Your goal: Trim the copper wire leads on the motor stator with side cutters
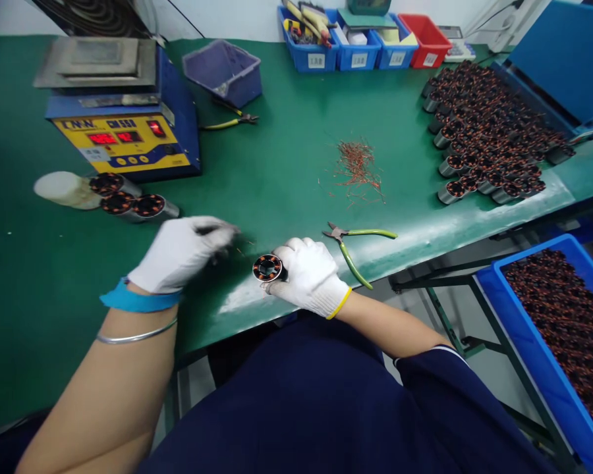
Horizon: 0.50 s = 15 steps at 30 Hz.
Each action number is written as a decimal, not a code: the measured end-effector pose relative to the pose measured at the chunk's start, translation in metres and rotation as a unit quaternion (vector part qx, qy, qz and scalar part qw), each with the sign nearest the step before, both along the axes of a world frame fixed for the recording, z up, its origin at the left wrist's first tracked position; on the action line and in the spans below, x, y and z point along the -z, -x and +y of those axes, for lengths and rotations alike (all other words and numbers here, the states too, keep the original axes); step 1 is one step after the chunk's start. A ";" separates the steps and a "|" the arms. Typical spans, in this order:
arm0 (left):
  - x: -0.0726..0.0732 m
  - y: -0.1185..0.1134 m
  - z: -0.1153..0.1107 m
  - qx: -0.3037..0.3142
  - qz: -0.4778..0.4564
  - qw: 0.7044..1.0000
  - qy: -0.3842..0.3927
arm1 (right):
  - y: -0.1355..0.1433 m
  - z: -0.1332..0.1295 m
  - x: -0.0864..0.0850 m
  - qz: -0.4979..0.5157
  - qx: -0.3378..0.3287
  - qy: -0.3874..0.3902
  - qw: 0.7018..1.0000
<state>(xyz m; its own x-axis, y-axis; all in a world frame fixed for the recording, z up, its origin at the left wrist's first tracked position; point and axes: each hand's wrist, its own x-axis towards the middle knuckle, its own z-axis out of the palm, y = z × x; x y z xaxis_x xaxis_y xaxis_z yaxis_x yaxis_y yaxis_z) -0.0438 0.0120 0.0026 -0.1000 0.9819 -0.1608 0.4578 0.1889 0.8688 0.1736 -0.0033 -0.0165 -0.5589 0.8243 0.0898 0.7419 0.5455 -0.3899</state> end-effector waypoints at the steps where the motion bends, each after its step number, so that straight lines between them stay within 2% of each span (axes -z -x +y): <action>1: 0.000 -0.004 -0.003 0.060 0.013 0.998 0.029 | 0.000 0.000 0.000 0.000 0.003 -0.007 1.000; 3: 0.002 -0.016 -0.007 0.127 0.003 0.991 0.033 | 0.001 0.000 0.000 -0.005 0.008 -0.014 1.000; 5: 0.004 -0.025 -0.010 0.122 -0.001 0.992 -0.029 | 0.001 0.001 0.001 -0.016 0.008 -0.011 1.000; 7: 0.004 -0.026 -0.008 0.046 0.007 0.993 -0.108 | 0.002 0.002 0.001 -0.015 0.009 -0.003 1.000; 9: 0.002 -0.019 -0.005 -0.074 -0.002 0.982 -0.172 | 0.002 0.003 0.001 -0.005 0.011 -0.001 1.000; 10: 0.001 -0.016 -0.004 -0.115 -0.011 0.976 -0.184 | 0.002 0.003 0.001 -0.002 0.012 -0.002 1.000; 11: 0.001 -0.014 -0.004 -0.126 -0.018 0.976 -0.177 | 0.002 0.003 0.001 -0.004 0.013 -0.001 1.000; 12: 0.000 -0.014 -0.004 -0.105 -0.019 0.983 -0.151 | 0.002 0.003 0.001 -0.008 0.012 -0.002 1.000; 15: 0.003 -0.028 -0.008 0.035 0.009 0.998 -0.053 | 0.002 0.003 0.000 -0.026 0.012 -0.006 1.000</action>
<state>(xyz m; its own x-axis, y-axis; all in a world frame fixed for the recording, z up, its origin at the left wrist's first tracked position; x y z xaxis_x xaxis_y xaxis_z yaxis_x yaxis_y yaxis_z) -0.0156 0.0041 -0.0007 -0.0318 0.9981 -0.0536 0.4832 0.0623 0.8733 0.1714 -0.0007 -0.0163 -0.5432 0.8366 0.0705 0.7741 0.5316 -0.3438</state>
